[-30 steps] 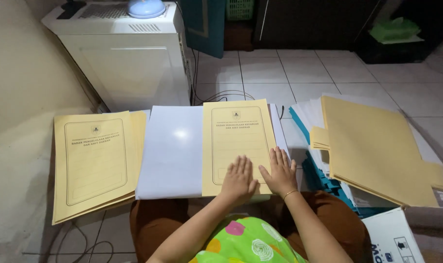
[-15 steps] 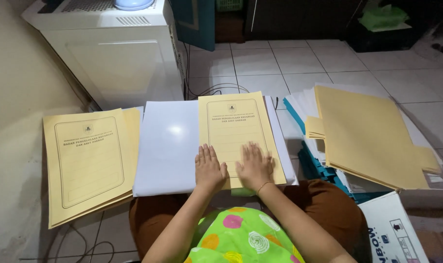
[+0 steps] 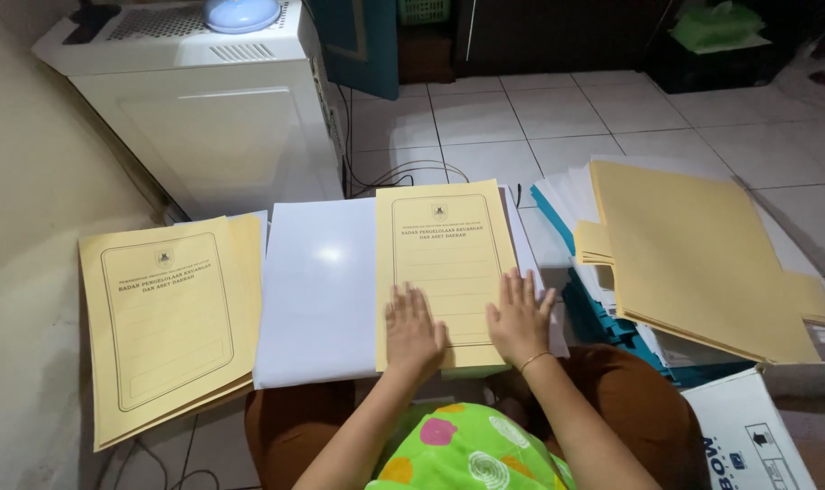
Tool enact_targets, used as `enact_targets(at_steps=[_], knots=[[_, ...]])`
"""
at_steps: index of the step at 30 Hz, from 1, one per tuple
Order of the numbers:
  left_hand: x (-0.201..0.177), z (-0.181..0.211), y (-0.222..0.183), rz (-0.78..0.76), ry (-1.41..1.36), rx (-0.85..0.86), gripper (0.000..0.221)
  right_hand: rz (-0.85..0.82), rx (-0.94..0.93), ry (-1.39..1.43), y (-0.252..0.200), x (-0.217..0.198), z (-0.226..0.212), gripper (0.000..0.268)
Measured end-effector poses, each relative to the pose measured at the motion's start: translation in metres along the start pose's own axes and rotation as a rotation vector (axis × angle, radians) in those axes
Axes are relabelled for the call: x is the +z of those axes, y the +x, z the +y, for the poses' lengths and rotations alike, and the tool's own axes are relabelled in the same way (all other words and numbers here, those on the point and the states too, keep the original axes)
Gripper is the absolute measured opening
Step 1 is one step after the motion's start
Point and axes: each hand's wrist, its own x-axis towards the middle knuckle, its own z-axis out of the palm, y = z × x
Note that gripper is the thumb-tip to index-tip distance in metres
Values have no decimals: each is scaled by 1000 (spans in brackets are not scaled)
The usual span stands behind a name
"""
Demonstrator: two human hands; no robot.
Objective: Folding manila folders and organizing them into stacks.
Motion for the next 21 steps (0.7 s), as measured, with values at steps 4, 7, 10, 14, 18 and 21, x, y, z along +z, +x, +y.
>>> enact_targets(at_steps=[4, 7, 10, 14, 18, 21], knots=[[-4, 19, -9, -134, 10, 234, 72, -129, -165, 57, -14, -21, -40, 63], [-7, -9, -4, -126, -6, 110, 72, -137, -132, 99, -11, -16, -24, 63], [-3, -30, 2, -57, -16, -31, 74, -67, -29, 57, -1, -1, -6, 66], [4, -5, 0, -53, -25, 93, 73, -117, -119, 139, -3, -2, -34, 66], [3, -1, -2, -114, -16, 217, 71, -205, -321, 154, -12, -20, -41, 59], [-1, -22, 3, -86, -47, 88, 73, -181, -207, 100, -9, -11, -9, 64]])
